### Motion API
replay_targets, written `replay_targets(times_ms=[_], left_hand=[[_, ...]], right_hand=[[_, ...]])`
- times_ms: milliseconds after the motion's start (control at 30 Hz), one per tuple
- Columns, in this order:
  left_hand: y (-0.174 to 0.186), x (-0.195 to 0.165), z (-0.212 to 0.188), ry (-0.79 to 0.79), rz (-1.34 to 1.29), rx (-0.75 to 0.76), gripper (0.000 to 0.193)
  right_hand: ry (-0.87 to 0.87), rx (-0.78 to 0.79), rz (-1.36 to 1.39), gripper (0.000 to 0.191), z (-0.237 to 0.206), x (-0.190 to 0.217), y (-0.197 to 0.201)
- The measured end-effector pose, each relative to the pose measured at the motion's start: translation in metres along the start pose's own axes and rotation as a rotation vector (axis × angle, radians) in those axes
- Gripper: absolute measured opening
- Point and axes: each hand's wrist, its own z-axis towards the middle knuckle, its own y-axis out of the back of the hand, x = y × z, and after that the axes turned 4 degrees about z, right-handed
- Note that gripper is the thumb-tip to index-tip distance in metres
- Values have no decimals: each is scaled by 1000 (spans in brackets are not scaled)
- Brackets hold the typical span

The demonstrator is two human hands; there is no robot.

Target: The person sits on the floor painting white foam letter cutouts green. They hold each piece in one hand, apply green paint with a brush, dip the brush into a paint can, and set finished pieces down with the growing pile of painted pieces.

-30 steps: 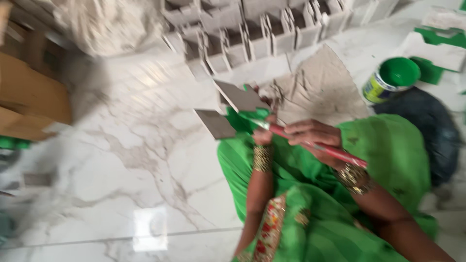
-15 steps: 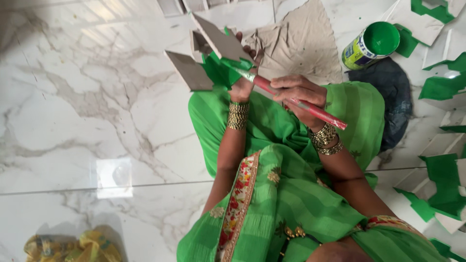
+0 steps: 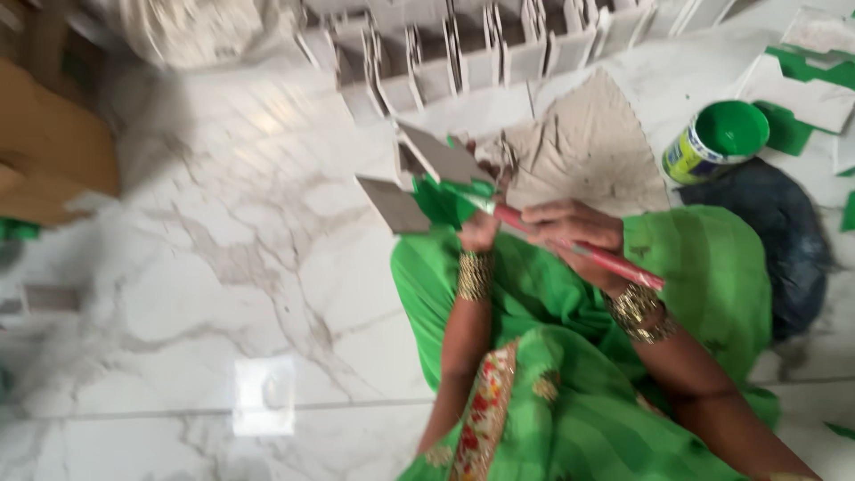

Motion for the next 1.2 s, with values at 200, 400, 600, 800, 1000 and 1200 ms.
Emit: replay_targets(times_ms=[200, 400, 600, 800, 1000, 1200], left_hand=[[17, 2, 12, -14, 107, 61, 83], [29, 3, 15, 9, 83, 25, 80], [31, -1, 15, 3, 121, 4, 77], [30, -2, 10, -5, 115, 18, 80], [34, -5, 13, 13, 130, 6, 78], [28, 3, 27, 12, 131, 45, 80]], right_hand=[[25, -14, -14, 12, -2, -27, 3], [51, 28, -8, 14, -6, -37, 7], [66, -44, 6, 15, -4, -32, 3], [57, -37, 6, 14, -4, -24, 4], [64, -42, 0, 14, -2, -35, 1], [66, -27, -16, 15, 7, -39, 14]])
